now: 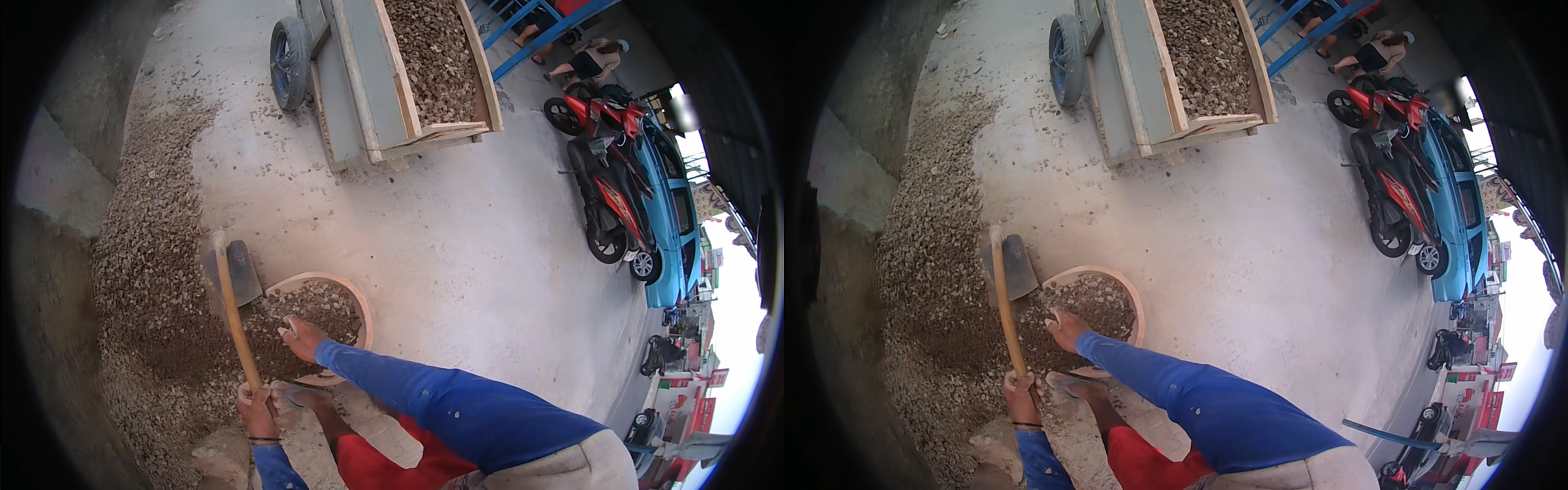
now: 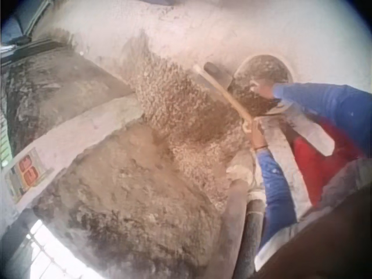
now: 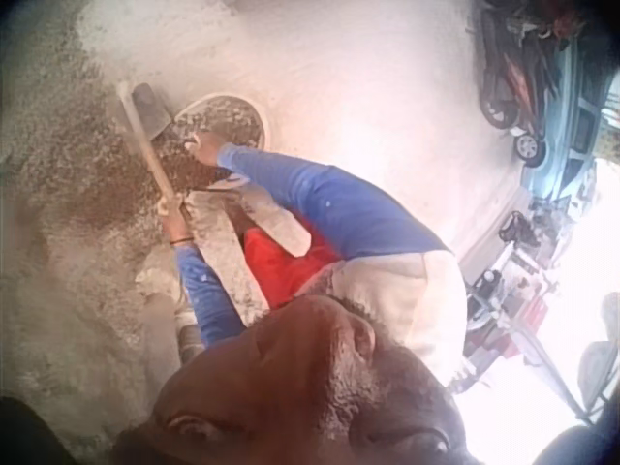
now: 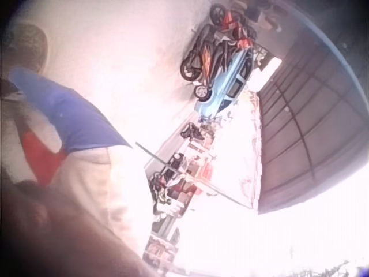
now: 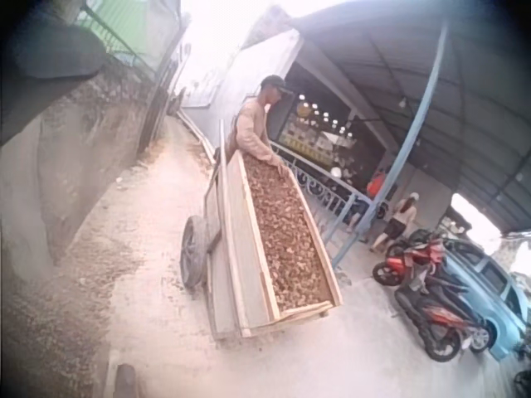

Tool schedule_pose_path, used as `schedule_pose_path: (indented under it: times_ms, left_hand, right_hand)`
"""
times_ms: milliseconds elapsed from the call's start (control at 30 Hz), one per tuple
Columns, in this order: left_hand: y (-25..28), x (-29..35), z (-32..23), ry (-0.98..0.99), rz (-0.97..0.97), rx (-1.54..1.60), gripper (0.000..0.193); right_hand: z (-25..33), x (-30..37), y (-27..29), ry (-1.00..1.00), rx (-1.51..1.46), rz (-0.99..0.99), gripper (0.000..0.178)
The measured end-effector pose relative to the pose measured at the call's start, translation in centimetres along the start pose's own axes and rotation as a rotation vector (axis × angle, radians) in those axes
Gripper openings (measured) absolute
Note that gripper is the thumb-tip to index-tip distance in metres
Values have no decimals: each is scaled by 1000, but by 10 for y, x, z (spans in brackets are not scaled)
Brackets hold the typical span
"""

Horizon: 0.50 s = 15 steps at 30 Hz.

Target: The person uses a shovel to scoop small stones from the ground into a plastic scoop and then dumps the stones into a wooden cart being held by another person.

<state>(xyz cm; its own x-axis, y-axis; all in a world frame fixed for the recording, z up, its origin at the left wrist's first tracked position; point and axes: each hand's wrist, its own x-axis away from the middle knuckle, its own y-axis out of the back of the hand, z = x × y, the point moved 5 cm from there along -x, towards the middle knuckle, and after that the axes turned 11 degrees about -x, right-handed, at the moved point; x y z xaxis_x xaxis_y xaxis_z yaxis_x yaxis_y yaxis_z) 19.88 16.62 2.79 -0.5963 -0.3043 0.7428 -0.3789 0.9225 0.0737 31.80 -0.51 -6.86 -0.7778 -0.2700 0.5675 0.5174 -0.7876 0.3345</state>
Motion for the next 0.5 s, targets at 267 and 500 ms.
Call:
schedule_pose_path:
  times_ms: [267, 500]
  left_hand:
    - [118, -178, -106, 233, 153, 219, 22]
    - [85, -160, -33, 82, -161, 552, 63]
  right_hand:
    - [-162, -30, 97, -602, 378, -66, 58]
    - [-176, -80, 118, -569, 492, -24, 52]
